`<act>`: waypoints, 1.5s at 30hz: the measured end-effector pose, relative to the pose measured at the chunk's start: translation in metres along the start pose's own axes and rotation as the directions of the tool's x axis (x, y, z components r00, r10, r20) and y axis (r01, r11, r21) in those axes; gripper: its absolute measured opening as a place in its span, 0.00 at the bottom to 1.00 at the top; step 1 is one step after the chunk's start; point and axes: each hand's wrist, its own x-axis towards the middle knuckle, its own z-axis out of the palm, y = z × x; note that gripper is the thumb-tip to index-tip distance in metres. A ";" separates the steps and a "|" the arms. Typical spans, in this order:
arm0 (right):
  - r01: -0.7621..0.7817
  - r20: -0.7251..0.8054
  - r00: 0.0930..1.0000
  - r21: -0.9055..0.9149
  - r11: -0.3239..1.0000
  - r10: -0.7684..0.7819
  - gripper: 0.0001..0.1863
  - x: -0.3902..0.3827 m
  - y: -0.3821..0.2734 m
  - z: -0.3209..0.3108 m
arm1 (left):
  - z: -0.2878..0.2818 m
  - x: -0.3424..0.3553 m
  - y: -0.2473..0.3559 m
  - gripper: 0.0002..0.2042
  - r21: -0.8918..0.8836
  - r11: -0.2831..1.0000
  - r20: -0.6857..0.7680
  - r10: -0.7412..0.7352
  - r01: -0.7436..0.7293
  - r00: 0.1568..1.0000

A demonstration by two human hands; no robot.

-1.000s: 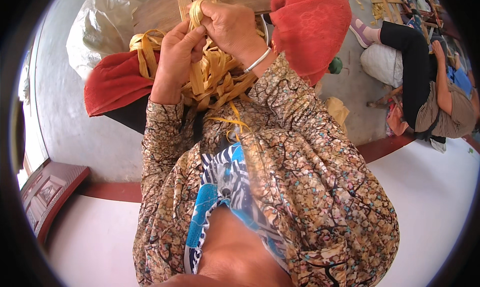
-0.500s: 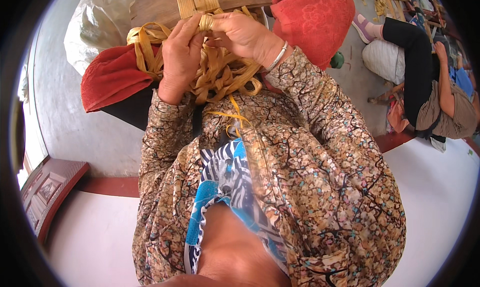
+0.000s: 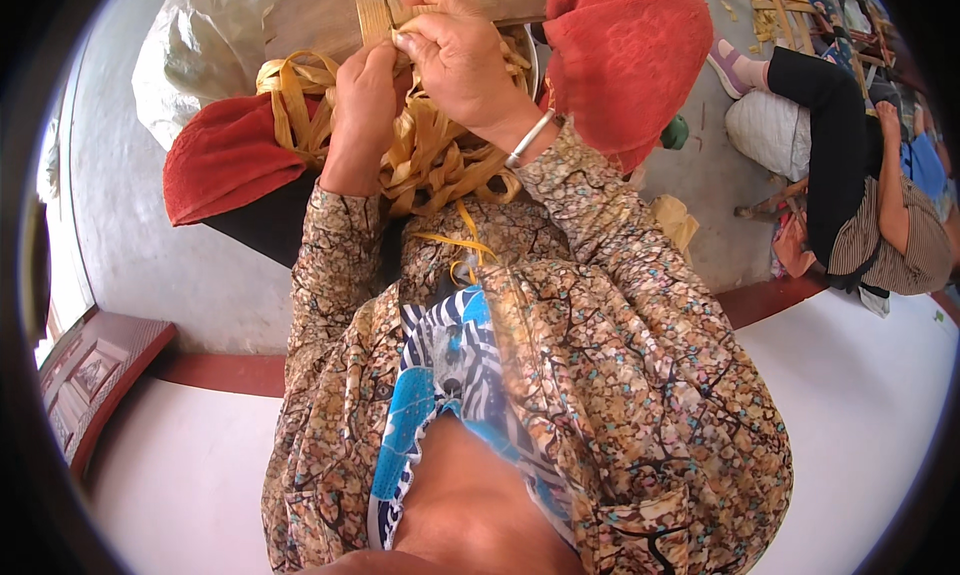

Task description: The person weaves a basket by hand, interlacing long tan strips of material around a wooden frame. They repeatedly pull, tuck, and tighten the strips to form the basket structure.

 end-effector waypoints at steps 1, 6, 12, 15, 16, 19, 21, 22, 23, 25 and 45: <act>-0.065 -0.018 0.998 0.074 0.995 0.067 0.06 0.003 0.000 0.002 | 0.000 -0.004 0.004 0.17 -0.046 0.995 0.028 -0.087 0.088 0.996; -0.430 0.167 0.858 0.749 0.503 0.485 0.06 0.011 0.031 0.003 | 0.002 -0.046 0.005 0.13 -0.111 0.993 0.177 -0.024 0.044 0.984; -0.380 0.112 0.922 0.453 0.806 0.371 0.11 0.008 0.032 -0.023 | -0.023 -0.027 0.017 0.12 0.252 0.931 0.018 0.269 -0.264 0.963; -0.099 0.213 0.975 0.176 0.979 0.061 0.12 -0.011 0.006 -0.019 | -0.038 -0.010 0.025 0.14 -0.371 0.928 0.031 -0.031 0.041 0.999; 0.090 0.218 0.971 0.049 0.995 -0.098 0.16 -0.019 0.005 -0.016 | -0.042 -0.003 0.026 0.13 -0.542 0.831 0.126 -0.065 0.124 0.990; 0.188 0.441 0.872 0.102 0.977 -0.214 0.20 -0.031 -0.001 -0.008 | -0.065 0.031 -0.001 0.12 -0.758 0.589 0.336 -0.017 0.280 0.942; 0.257 0.392 0.871 0.151 0.955 -0.297 0.19 -0.032 -0.001 -0.001 | -0.065 0.037 -0.003 0.12 -0.797 0.508 0.371 -0.014 0.326 0.928; 0.295 0.355 0.871 0.175 0.939 -0.340 0.18 -0.032 0.003 0.003 | -0.061 0.035 -0.005 0.12 -0.813 0.481 0.347 -0.050 0.327 0.936; 0.336 0.313 0.867 0.207 0.919 -0.387 0.18 -0.032 0.006 0.008 | -0.056 0.031 -0.001 0.12 -0.828 0.461 0.316 -0.087 0.320 0.945; 0.050 0.297 0.942 0.335 0.941 -0.156 0.13 -0.034 -0.002 0.011 | -0.046 0.019 0.007 0.13 -0.781 0.560 0.230 -0.155 0.277 0.961; -0.320 0.147 0.948 0.421 0.849 0.284 0.07 -0.018 0.002 0.019 | -0.030 -0.017 0.004 0.04 0.522 0.826 -0.109 0.309 -0.210 0.945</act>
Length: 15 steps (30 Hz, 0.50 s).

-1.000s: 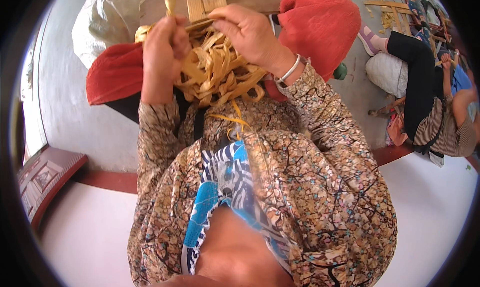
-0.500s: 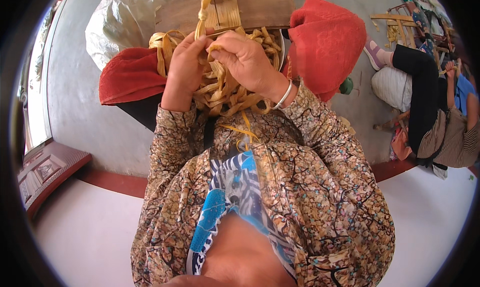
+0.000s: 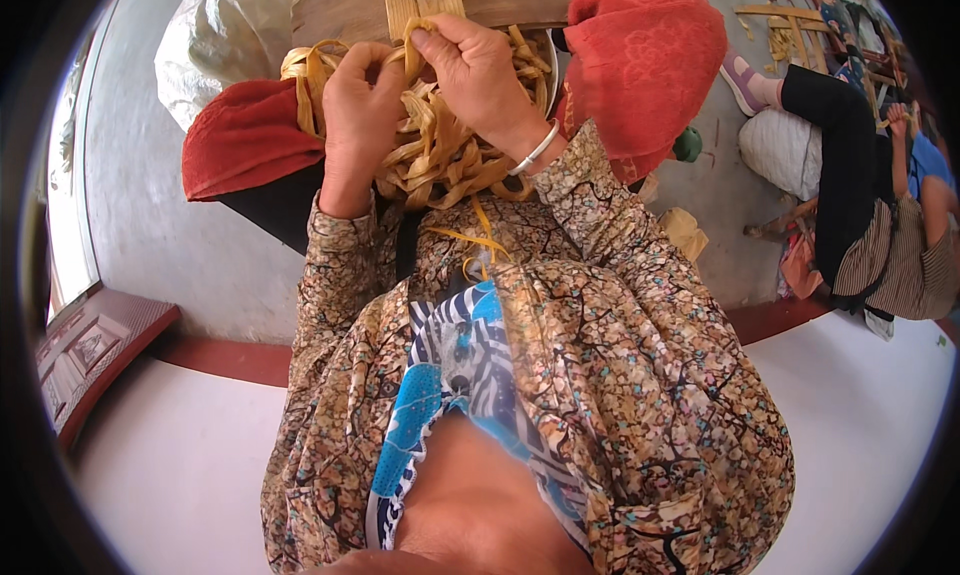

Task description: The person weaves a basket by hand, interlacing long tan strips of material around a wooden frame. They repeatedly pull, tuck, and tighten the strips to form the basket structure.

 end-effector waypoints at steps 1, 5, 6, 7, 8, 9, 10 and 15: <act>-0.059 -0.012 0.998 0.049 0.997 0.060 0.07 0.002 -0.001 0.000 | -0.001 0.001 -0.004 0.05 -0.248 0.962 0.087 -0.098 0.117 0.991; -0.195 -0.075 0.970 0.315 0.929 0.230 0.05 0.011 0.003 0.000 | 0.007 -0.002 -0.003 0.07 -0.411 0.910 0.074 -0.023 0.052 0.997; -0.199 -0.099 0.961 0.395 0.897 0.257 0.05 0.012 0.007 0.005 | 0.008 -0.003 -0.005 0.07 -0.278 0.958 0.019 0.074 -0.066 0.997; -0.199 -0.120 0.951 0.471 0.859 0.286 0.05 0.012 0.010 0.007 | 0.009 -0.003 -0.007 0.07 -0.134 0.974 -0.022 0.179 -0.180 0.984; -0.202 -0.118 0.952 0.446 0.872 0.281 0.05 0.012 0.011 0.007 | 0.009 -0.003 -0.008 0.07 -0.075 0.968 -0.033 0.239 -0.241 0.970; -0.206 -0.115 0.954 0.421 0.884 0.277 0.05 0.011 0.011 0.006 | 0.007 -0.002 -0.008 0.06 -0.015 0.954 -0.040 0.300 -0.301 0.953; -0.208 -0.112 0.956 0.395 0.895 0.272 0.05 0.010 0.011 0.005 | 0.006 -0.001 -0.008 0.06 0.046 0.933 -0.043 0.359 -0.358 0.932; -0.339 0.039 0.937 0.333 0.880 0.347 0.08 0.004 0.016 0.000 | 0.006 0.003 -0.007 0.05 0.052 0.910 -0.026 0.413 -0.412 0.910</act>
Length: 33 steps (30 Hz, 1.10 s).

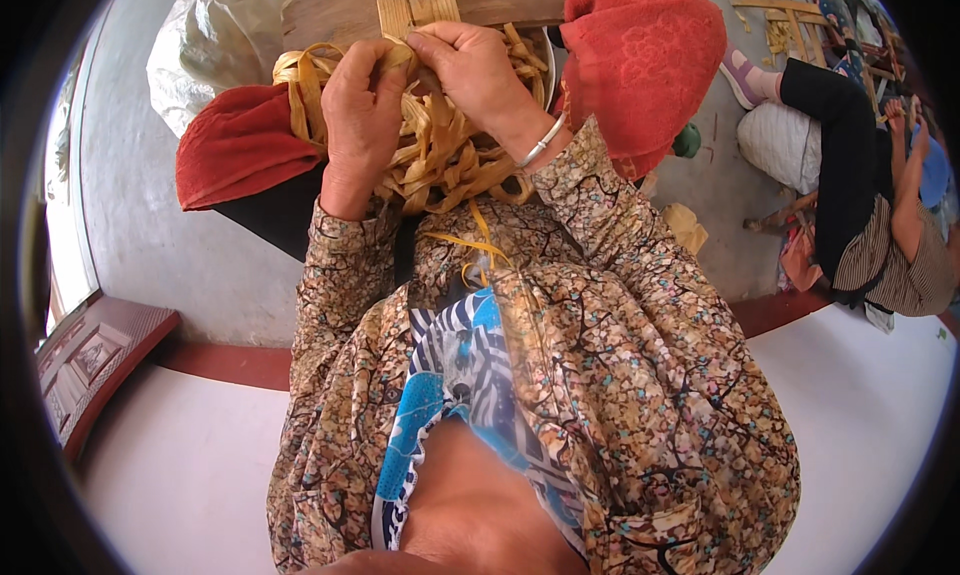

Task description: The person weaves a basket by hand, interlacing long tan strips of material around a wooden frame. They repeatedly pull, tuck, and tighten the strips to form the basket structure.

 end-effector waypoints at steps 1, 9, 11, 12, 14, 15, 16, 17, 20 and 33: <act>-0.036 0.012 0.999 -0.014 0.999 0.036 0.09 -0.001 0.003 -0.001 | 0.000 0.000 -0.001 0.05 -0.001 1.000 -0.005 0.005 -0.005 1.000; -0.025 0.091 0.996 0.064 0.998 0.019 0.09 -0.005 -0.005 0.002 | -0.006 0.010 -0.002 0.07 -0.430 0.741 0.287 -0.429 0.515 0.856; 0.130 0.095 0.989 -0.139 0.982 -0.118 0.08 -0.005 -0.008 0.000 | -0.007 0.010 -0.004 0.08 -0.341 0.823 0.275 -0.374 0.454 0.886; 0.264 0.116 0.964 -0.271 0.926 -0.240 0.08 -0.003 -0.007 -0.001 | -0.006 0.009 -0.003 0.08 -0.200 0.914 0.221 -0.310 0.354 0.925; 0.390 0.154 0.921 -0.416 0.822 -0.358 0.09 -0.002 -0.007 -0.002 | -0.005 0.009 -0.001 0.09 0.011 0.983 0.148 -0.184 0.184 0.972; 0.393 0.154 0.919 -0.438 0.809 -0.363 0.09 -0.003 -0.007 -0.002 | -0.006 0.012 0.000 0.09 0.069 0.990 0.121 -0.132 0.124 0.984; 0.396 0.154 0.917 -0.460 0.795 -0.368 0.09 -0.003 -0.008 -0.003 | -0.007 0.014 0.001 0.10 0.129 0.989 0.098 -0.078 0.065 0.992; 0.288 0.134 0.956 -0.279 0.916 -0.260 0.10 -0.003 -0.006 -0.005 | -0.007 0.015 -0.001 0.10 0.026 0.990 0.130 -0.143 0.141 0.981; -0.083 0.180 0.983 0.237 0.968 0.041 0.12 -0.004 -0.002 -0.009 | -0.007 0.018 -0.008 0.11 -0.244 0.918 0.218 -0.262 0.312 0.940; -0.194 0.144 0.979 0.418 0.888 0.146 0.13 -0.008 -0.015 -0.014 | -0.008 0.005 0.009 0.10 -0.352 0.878 0.187 -0.274 0.325 0.943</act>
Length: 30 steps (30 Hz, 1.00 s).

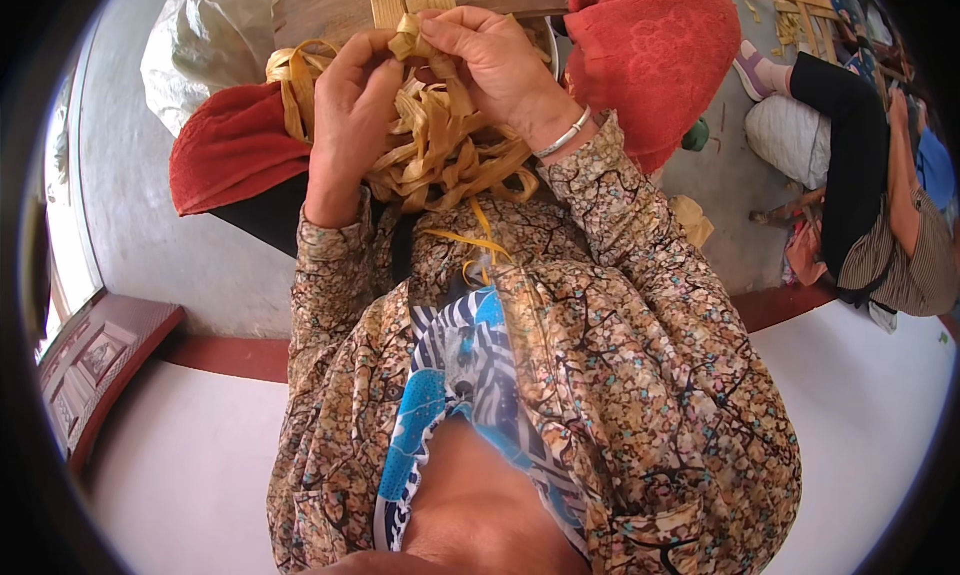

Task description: The person weaves a basket by hand, interlacing long tan strips of material around a wooden frame. They repeatedly pull, tuck, and tighten the strips to form the basket structure.

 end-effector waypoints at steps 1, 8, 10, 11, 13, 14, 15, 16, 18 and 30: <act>0.015 0.006 1.000 -0.008 1.000 -0.015 0.13 0.002 0.001 -0.004 | -0.002 -0.002 0.008 0.10 -0.097 0.993 0.043 -0.062 0.066 0.997; 0.076 0.198 0.980 -0.204 0.976 -0.035 0.09 -0.003 -0.012 0.010 | -0.003 0.000 0.007 0.07 -0.274 0.951 0.134 -0.111 0.144 0.985; 0.114 0.244 0.969 -0.293 0.949 -0.042 0.09 -0.004 -0.017 0.010 | -0.006 0.000 0.004 0.06 -0.358 0.912 0.190 -0.137 0.199 0.972; 0.165 0.245 0.966 -0.312 0.935 -0.089 0.09 -0.004 -0.016 0.010 | -0.006 0.000 0.003 0.06 -0.397 0.890 0.217 -0.147 0.225 0.965; 0.264 0.250 0.951 -0.350 0.899 -0.183 0.10 -0.004 -0.014 0.011 | -0.006 -0.003 0.001 0.06 -0.485 0.833 0.241 -0.168 0.268 0.956; 0.256 0.246 0.953 -0.347 0.902 -0.176 0.10 -0.005 -0.015 0.011 | -0.005 -0.004 0.001 0.06 -0.527 0.799 0.254 -0.178 0.290 0.951; 0.249 0.242 0.955 -0.345 0.905 -0.170 0.10 -0.008 -0.017 0.009 | -0.003 -0.006 0.001 0.06 -0.567 0.763 0.255 -0.195 0.310 0.947; 0.241 0.239 0.957 -0.342 0.908 -0.164 0.10 -0.010 -0.018 0.009 | -0.001 -0.009 0.003 0.06 -0.606 0.724 0.258 -0.213 0.330 0.942; 0.247 0.211 0.960 -0.311 0.918 -0.186 0.10 -0.015 -0.016 0.009 | 0.002 -0.012 0.005 0.06 -0.647 0.679 0.262 -0.230 0.347 0.937; 0.134 0.148 0.988 -0.642 0.755 -0.050 0.20 -0.031 -0.025 0.008 | -0.011 -0.014 0.011 0.05 -0.824 0.395 0.317 -0.275 0.407 0.908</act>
